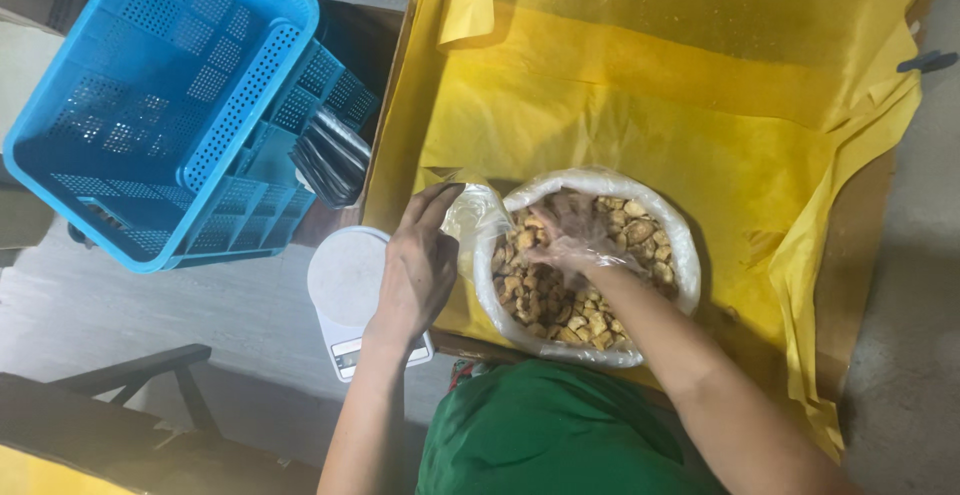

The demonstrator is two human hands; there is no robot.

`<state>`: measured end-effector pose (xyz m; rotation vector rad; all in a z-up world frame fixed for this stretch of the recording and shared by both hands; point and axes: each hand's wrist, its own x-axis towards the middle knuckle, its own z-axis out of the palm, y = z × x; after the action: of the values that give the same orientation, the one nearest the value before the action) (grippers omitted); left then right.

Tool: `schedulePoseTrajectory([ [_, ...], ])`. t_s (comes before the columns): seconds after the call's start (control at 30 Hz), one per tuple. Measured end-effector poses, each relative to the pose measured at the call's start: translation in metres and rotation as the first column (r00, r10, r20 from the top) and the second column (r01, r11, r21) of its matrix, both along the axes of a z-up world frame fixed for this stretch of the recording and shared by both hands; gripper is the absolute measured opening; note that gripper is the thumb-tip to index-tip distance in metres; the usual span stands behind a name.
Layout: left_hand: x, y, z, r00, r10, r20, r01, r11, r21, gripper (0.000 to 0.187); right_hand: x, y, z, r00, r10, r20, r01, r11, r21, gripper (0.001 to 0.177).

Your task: The person scoops snack pieces from a large bag into small clear pouches, weighs each pouch on a digital scale, and places the filled pouches into a blue basket. The process repeats with multiple pouches.

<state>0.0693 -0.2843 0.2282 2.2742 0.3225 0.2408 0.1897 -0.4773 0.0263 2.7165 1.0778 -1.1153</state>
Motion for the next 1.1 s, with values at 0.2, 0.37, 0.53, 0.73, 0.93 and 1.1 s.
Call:
schedulePoseTrajectory([
  [0.2, -0.017, 0.006, 0.006, 0.999, 0.036, 0.034, -0.036, 0.999, 0.010, 0.057, -0.020, -0.012, 0.006, 0.999, 0.028, -0.035, -0.027, 0.999, 0.018, 0.077],
  [0.37, -0.021, -0.004, 0.012, 0.999, 0.038, 0.004, -0.038, 0.999, -0.016, 0.057, -0.032, -0.012, -0.003, 0.997, -0.058, -0.060, 0.059, 0.998, 0.027, 0.077],
  [0.53, -0.031, -0.012, 0.020, 0.985, 0.070, -0.159, -0.098, 0.979, -0.176, 0.062, -0.055, -0.032, -0.028, 0.998, -0.058, -0.009, 0.058, 0.998, 0.006, 0.067],
  [0.73, -0.036, -0.026, 0.016, 0.998, -0.058, -0.008, 0.056, 0.993, -0.101, 0.064, -0.064, -0.035, -0.065, 0.953, -0.013, 0.301, -0.069, 0.963, 0.260, 0.033],
  [0.93, -0.038, -0.053, -0.018, 0.985, -0.170, 0.028, 0.172, 0.980, -0.096, 0.062, -0.039, -0.100, -0.041, 0.746, -0.360, -0.560, 0.649, 0.584, 0.488, 0.019],
  [1.1, -0.027, -0.092, -0.057, 0.959, -0.276, -0.062, 0.255, 0.940, -0.226, 0.061, -0.053, -0.126, 0.046, 0.798, -0.475, -0.370, 0.523, 0.244, 0.816, 0.033],
])
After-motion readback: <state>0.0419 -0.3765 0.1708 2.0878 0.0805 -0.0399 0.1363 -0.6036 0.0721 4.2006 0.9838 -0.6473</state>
